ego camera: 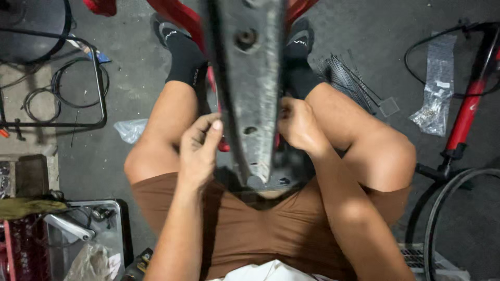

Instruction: The person works on a bicycle wheel mounted on a red truing stand by hand, turning the wheel and reaching between the spokes to touch the hub and rim areas.

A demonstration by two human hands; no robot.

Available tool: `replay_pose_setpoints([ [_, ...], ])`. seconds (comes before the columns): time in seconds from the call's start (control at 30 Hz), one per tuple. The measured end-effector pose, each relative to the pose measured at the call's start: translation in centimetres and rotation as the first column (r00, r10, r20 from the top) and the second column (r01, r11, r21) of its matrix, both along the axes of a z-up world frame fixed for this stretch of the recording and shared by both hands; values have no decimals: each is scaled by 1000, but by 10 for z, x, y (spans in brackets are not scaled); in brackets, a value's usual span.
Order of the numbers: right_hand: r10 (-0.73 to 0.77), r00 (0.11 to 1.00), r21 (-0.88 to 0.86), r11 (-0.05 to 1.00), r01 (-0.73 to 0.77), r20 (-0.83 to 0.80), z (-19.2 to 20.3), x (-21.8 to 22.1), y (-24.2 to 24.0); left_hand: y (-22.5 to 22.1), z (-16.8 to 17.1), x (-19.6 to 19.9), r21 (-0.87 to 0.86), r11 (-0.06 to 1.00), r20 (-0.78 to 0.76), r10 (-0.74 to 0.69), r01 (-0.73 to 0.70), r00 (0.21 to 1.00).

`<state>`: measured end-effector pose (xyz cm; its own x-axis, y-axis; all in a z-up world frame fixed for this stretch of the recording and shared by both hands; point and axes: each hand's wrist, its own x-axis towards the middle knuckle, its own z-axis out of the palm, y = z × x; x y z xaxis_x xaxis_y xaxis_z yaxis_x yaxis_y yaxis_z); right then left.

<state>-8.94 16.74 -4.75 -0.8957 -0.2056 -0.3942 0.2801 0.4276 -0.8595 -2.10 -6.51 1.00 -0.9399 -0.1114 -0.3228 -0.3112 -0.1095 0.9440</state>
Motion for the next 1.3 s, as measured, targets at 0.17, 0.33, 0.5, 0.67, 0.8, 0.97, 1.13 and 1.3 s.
replay_pose_setpoints([
  [0.17, -77, 997, -139, 987, 75, -9, -2, 2, 5, 13, 24, -17, -152, 961, -25, -237, 231, 971],
  [0.33, -48, 998, -117, 992, 42, -52, -6, 8, 8, 14, 12, -18, 73, 982, -97, -166, 174, 981],
  [0.5, -66, 984, -476, 868, 139, 166, -8, 6, 0, 8, -27, -11, -223, 965, -83, -160, 138, 984],
  [0.67, 3, 989, -582, 808, 86, 150, -13, 0, -6, -1, -48, 1, 302, 942, 20, -162, 149, 987],
  [0.8, 28, 993, -372, 928, 18, 116, -25, -8, -18, 2, -62, 17, 516, 856, 132, -114, 30, 985],
  [0.97, 48, 991, -450, 893, 15, 127, -52, -12, -26, 25, -68, 40, 216, 968, 3, -127, 124, 992],
  [1.13, 197, 911, -34, 974, -225, -363, -67, -13, -16, 48, -52, 38, -699, 715, -329, -329, 6, 885],
  [1.3, 123, 985, -359, 919, -160, -123, -77, -12, -31, 67, -46, 28, -585, 811, -8, -34, 23, 999],
])
